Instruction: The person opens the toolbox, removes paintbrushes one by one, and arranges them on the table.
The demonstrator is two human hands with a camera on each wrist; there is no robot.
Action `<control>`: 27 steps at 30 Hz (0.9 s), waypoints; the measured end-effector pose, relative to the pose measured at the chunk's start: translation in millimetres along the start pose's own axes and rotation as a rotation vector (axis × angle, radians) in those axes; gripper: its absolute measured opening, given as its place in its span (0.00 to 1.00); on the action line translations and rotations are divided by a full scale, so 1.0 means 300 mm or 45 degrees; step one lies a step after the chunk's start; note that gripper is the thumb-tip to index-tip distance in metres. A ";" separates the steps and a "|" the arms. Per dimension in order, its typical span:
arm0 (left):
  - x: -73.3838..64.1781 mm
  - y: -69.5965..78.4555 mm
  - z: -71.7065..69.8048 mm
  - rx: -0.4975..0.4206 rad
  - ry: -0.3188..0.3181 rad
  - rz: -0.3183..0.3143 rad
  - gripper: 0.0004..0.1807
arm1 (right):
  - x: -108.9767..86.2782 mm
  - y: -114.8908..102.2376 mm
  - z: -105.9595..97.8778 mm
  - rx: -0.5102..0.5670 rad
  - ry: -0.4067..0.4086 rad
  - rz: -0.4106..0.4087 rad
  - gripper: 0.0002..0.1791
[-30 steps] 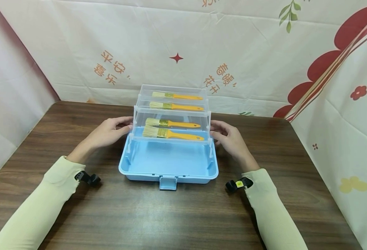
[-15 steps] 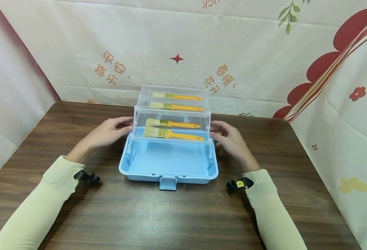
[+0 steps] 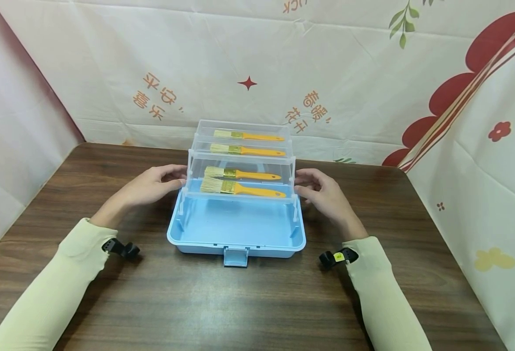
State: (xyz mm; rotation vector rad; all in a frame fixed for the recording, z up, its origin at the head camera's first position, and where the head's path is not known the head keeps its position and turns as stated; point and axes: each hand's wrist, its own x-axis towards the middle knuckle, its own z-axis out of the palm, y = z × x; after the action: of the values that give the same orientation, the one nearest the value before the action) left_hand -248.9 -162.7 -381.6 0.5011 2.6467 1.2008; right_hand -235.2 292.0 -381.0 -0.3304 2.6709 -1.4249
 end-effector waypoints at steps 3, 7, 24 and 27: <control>-0.001 0.003 -0.006 0.002 -0.008 0.001 0.31 | -0.003 -0.010 -0.015 0.018 0.034 -0.011 0.28; -0.004 0.007 -0.011 0.010 -0.015 -0.015 0.31 | -0.006 -0.022 -0.029 0.050 0.080 -0.019 0.26; -0.013 0.008 -0.005 0.019 -0.014 -0.035 0.33 | -0.041 -0.096 -0.050 0.169 0.251 -0.116 0.15; -0.011 0.003 0.004 0.007 -0.017 -0.036 0.32 | -0.053 -0.113 -0.049 0.149 0.258 -0.152 0.13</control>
State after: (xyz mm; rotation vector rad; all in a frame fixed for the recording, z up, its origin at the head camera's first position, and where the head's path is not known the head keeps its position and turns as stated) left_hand -245.3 -162.5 -381.7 0.4693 2.6375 1.1782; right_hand -217.7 289.4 -344.8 -0.3589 2.7479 -1.7293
